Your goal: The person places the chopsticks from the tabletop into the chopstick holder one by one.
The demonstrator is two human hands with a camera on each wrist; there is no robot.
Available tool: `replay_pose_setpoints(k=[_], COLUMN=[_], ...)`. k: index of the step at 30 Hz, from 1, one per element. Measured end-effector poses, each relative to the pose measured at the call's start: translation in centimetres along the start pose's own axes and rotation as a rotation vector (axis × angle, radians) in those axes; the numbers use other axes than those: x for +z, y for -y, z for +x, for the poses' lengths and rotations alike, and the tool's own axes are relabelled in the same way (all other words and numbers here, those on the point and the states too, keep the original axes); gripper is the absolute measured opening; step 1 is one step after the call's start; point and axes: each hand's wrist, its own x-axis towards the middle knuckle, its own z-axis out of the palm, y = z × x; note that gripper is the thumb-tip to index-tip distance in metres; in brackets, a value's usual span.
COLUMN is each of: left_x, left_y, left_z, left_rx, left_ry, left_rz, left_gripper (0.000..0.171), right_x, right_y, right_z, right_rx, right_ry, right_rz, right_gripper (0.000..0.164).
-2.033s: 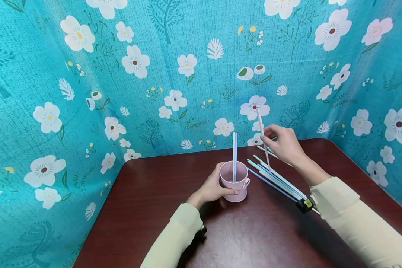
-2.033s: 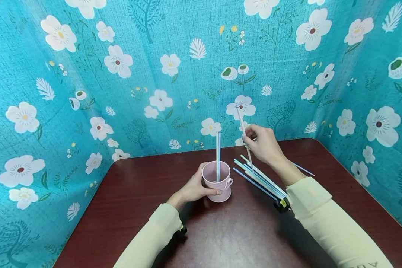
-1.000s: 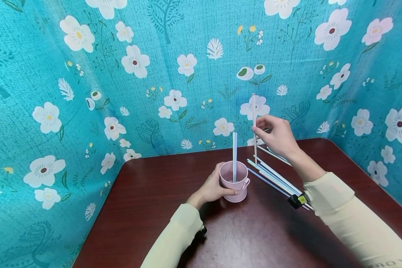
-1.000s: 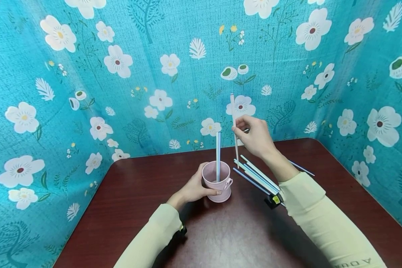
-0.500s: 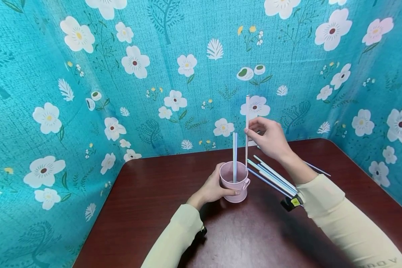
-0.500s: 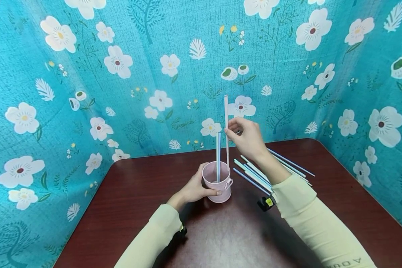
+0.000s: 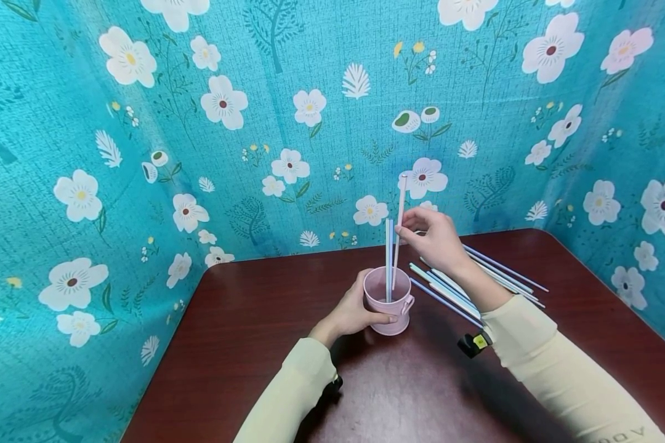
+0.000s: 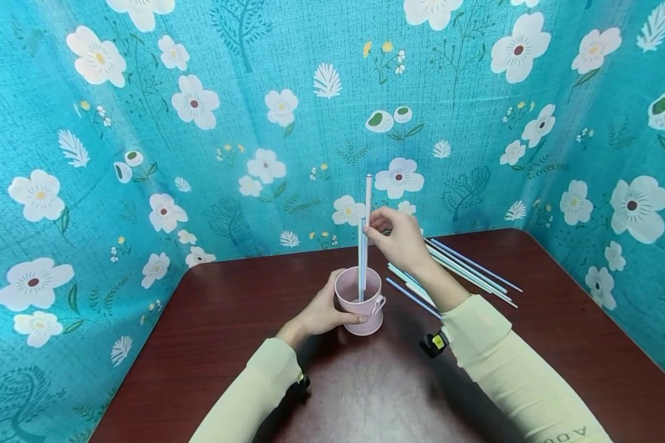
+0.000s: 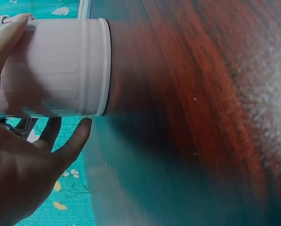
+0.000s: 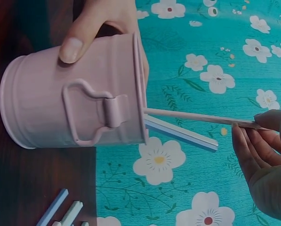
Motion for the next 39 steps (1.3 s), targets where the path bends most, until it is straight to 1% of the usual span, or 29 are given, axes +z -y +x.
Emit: replay_pose_setpoints(k=[11,18,25,29,33,39], left_x=[0.0,0.1,0.1,0.1,0.1,0.1], left_y=[0.0,0.1,0.2,0.2,0.1,0.1], left_z=[0.1,0.1,0.2,0.2,0.1,0.2], left_rx=[0.004,0.01,0.017,0.022,0.031,0.027], left_ry=[-0.002,-0.003,-0.006,-0.005,-0.005,-0.006], left_rz=[0.011,0.002,0.004,0.004,0.012,0.018], left_gripper=[0.102,0.101,0.1,0.099,0.099,0.1], right_x=[0.2,0.6,0.8,1.0,1.3,1.5], right_y=[-0.5,-1.6,-2.3,-2.5,-2.8,-3.1], right_z=[-0.2,-0.4,-0.5,-0.6,-0.7,-0.9], right_rx=[0.056,0.071,0.095,0.105,0.114,0.133], right_ry=[0.054,0.068,0.078,0.077,0.077,0.098], right_rz=[0.088,0.051,0.051,0.031,0.043,0.066], right_gripper=[0.016,0.016,0.013,0.016,0.019,0.015])
